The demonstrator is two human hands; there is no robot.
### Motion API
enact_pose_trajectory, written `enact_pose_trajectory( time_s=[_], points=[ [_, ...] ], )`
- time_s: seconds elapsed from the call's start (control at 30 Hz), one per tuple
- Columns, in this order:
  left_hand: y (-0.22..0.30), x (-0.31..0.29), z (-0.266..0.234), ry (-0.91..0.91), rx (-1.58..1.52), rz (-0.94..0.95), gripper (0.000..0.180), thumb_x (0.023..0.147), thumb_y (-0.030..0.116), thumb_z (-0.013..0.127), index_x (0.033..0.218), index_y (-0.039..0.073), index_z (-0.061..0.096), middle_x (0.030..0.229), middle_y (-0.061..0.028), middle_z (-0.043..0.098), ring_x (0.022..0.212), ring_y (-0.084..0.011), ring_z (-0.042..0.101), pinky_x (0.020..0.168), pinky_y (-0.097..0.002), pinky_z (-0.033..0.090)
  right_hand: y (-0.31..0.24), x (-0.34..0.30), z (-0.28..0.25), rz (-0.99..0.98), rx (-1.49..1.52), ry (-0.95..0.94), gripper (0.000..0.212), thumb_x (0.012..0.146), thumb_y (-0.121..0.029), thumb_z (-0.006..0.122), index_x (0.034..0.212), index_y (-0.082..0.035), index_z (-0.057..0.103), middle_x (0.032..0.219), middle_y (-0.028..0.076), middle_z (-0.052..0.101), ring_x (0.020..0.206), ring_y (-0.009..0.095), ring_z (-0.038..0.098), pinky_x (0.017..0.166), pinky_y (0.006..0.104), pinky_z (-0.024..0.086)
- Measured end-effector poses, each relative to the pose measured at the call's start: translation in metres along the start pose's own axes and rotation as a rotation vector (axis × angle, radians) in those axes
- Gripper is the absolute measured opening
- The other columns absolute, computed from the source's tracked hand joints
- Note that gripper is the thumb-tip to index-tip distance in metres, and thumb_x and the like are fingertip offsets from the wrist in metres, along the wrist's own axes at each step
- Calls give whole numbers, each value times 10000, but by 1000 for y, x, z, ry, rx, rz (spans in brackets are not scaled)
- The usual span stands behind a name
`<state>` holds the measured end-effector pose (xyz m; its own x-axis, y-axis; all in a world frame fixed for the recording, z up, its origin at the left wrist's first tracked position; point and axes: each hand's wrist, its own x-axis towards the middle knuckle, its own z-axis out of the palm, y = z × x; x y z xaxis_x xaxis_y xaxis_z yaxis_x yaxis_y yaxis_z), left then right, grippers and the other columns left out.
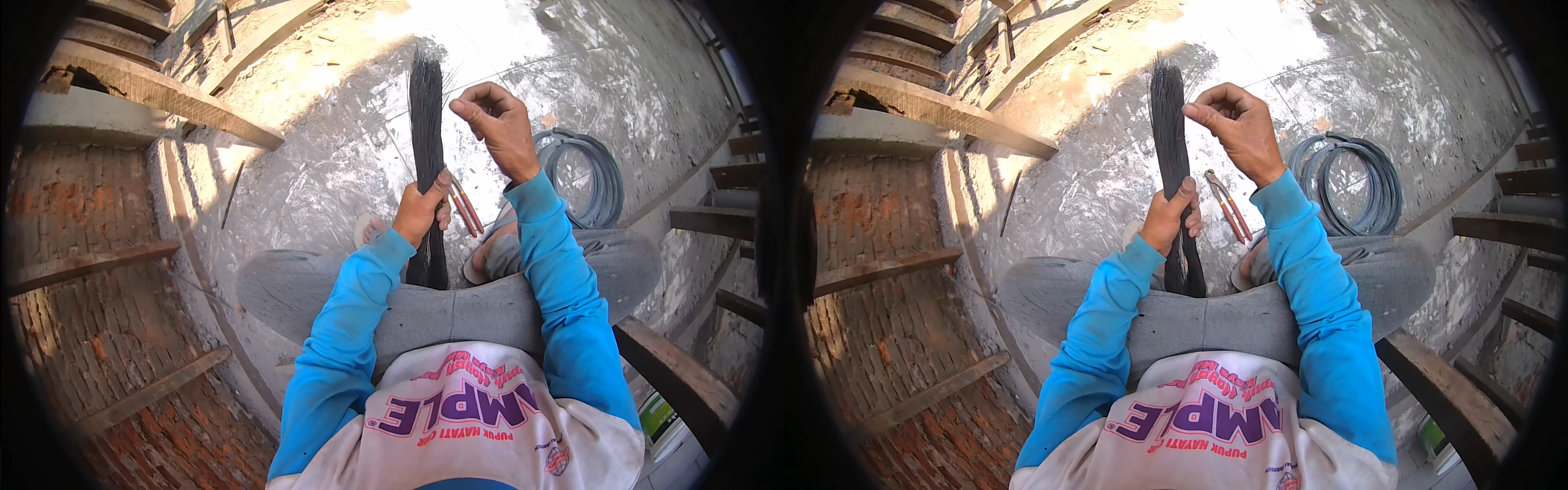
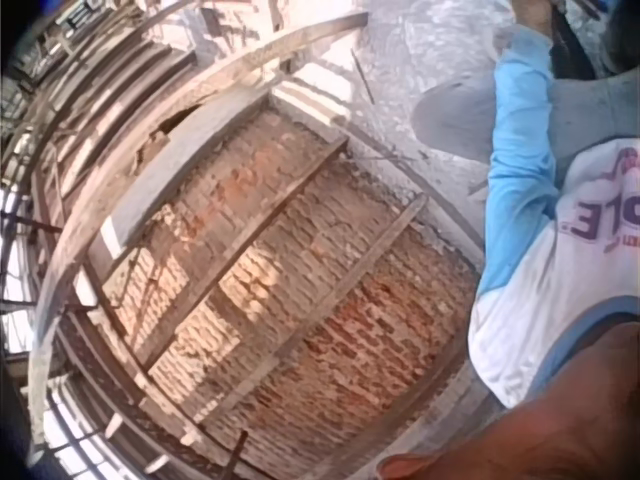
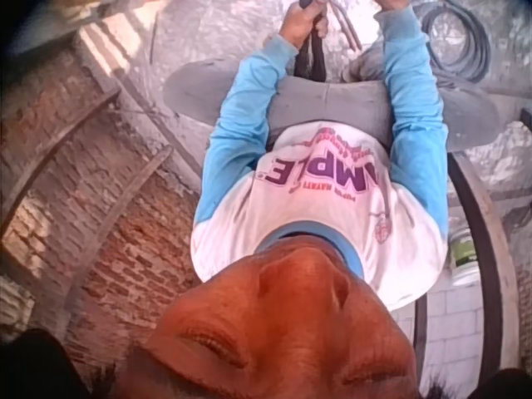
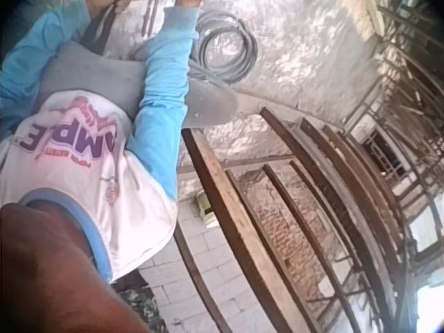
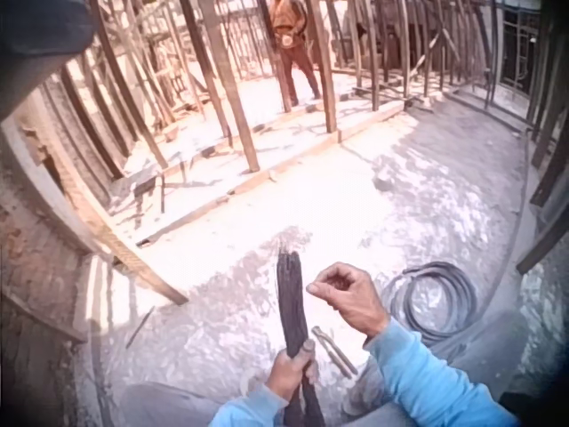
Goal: The person holds a bundle of black wires, uses pliers to cut a segment of wire from a separate coil, and wraps the wire around the bundle to secure it.
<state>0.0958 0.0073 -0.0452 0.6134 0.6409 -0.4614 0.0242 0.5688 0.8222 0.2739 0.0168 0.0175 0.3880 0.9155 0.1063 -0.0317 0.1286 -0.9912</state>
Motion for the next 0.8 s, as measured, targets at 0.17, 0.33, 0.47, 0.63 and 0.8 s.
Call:
enact_pose_trajectory(
  time_s=[0.17,0.33,0.47,0.63,0.8],
  points=[
    [22,2,-18,126,-178,127,569,857,616,532,698,75,455,510,-45,421,450,-177,488,460,-329,447,32,23,-80,64,36,386,273,815,-260,735,882,-9,651,686,-6,575,562,52,476,465,201,363],
    [52,-4,-35,242,-302,262,535,901,613,441,750,100,420,545,-19,396,494,-172,478,541,-351,474,152,4,-134,512,-202,431,241,811,-202,717,935,3,688,716,28,620,585,74,521,490,225,407],
    [73,-12,-43,339,-267,304,523,913,601,430,757,101,412,564,-14,393,517,-170,477,560,-355,472,248,-47,-139,690,-808,103,151,790,-184,698,883,-70,736,870,167,699,860,255,676,770,374,517],
    [75,-21,-58,457,-173,421,518,904,577,479,761,83,416,575,-34,394,517,-168,454,548,-340,452,240,-67,-96,751,-1164,-142,352,840,-143,607,1191,-113,602,1043,149,671,987,312,633,867,407,490],
    [78,-32,-61,492,-201,501,507,902,536,527,753,63,422,581,-47,403,512,-168,442,527,-336,439,252,-59,-90,872,-1424,-185,362,861,-114,517,1217,-104,580,1168,178,614,1067,343,601,881,429,491]
  ],
)
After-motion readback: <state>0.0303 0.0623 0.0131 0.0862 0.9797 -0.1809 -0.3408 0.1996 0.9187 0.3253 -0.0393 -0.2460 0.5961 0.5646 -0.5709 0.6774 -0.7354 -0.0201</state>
